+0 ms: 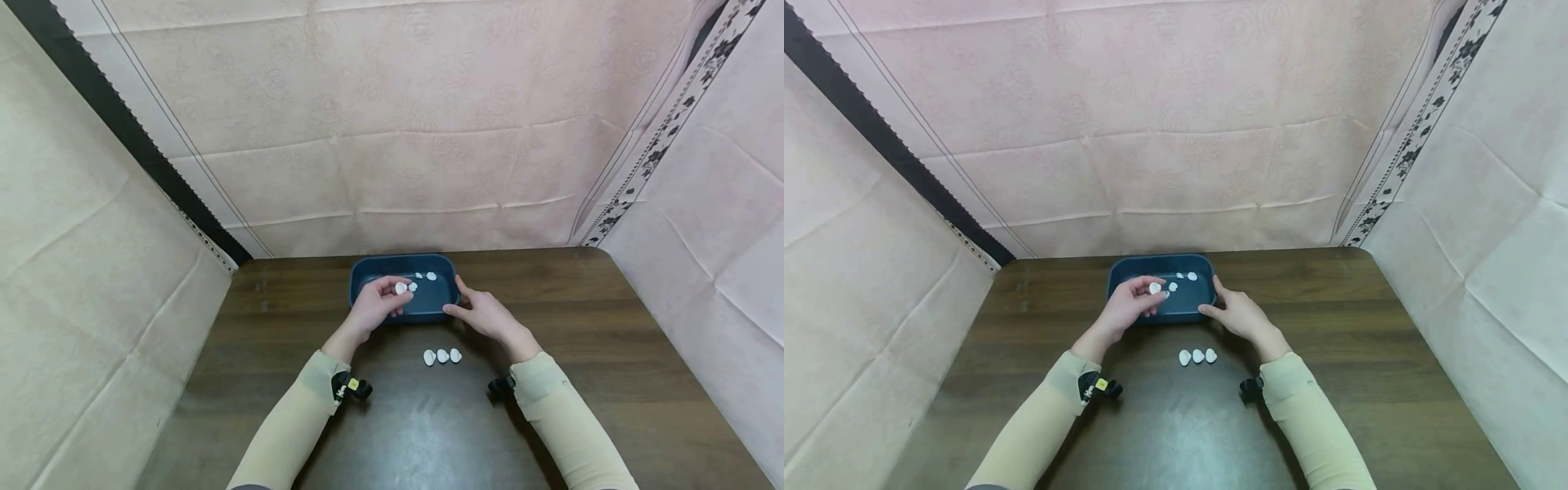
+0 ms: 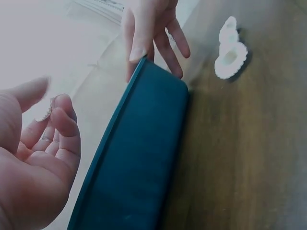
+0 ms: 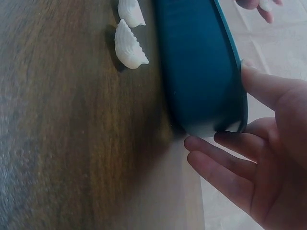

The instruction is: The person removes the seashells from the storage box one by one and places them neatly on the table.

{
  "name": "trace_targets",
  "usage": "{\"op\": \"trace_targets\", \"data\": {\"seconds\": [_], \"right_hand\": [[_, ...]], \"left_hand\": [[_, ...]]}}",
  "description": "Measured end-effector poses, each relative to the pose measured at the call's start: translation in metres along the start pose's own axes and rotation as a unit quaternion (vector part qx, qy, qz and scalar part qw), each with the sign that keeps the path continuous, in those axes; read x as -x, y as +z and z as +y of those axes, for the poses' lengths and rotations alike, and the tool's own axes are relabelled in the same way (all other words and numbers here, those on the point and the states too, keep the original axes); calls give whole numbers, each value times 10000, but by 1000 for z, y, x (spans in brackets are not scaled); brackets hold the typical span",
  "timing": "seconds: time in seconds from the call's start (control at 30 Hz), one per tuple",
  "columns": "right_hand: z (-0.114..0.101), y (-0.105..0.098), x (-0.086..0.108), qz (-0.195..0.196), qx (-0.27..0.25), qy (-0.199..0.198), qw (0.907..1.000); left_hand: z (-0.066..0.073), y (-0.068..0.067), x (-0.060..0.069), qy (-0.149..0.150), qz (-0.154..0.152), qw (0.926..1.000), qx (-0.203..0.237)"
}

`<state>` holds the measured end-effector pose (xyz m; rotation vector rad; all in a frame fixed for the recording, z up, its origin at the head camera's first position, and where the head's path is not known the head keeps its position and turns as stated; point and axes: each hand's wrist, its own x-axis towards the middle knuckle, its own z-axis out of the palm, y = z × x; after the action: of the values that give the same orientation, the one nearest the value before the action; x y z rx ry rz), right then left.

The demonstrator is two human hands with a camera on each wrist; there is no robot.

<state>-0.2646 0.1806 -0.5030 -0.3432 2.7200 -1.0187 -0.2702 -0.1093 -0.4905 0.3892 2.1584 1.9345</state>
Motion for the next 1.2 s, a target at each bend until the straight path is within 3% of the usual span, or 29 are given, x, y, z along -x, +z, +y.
{"op": "trace_targets", "data": {"seconds": [0.3,0.63,1.03,1.2], "right_hand": [[0,1,0,6,-2,6,10000],[0,1,0,-4,-20,54,10000],[2,1,-1,6,14,42,10000],[2,1,-2,-11,24,25,10000]], "left_hand": [[-5,5,21,142,-79,9995,-274],[-12,11,42,-99,-291,9994,-134],[-26,12,49,-33,-42,9996,-273],[-27,13,53,49,-82,9989,-450]]}}
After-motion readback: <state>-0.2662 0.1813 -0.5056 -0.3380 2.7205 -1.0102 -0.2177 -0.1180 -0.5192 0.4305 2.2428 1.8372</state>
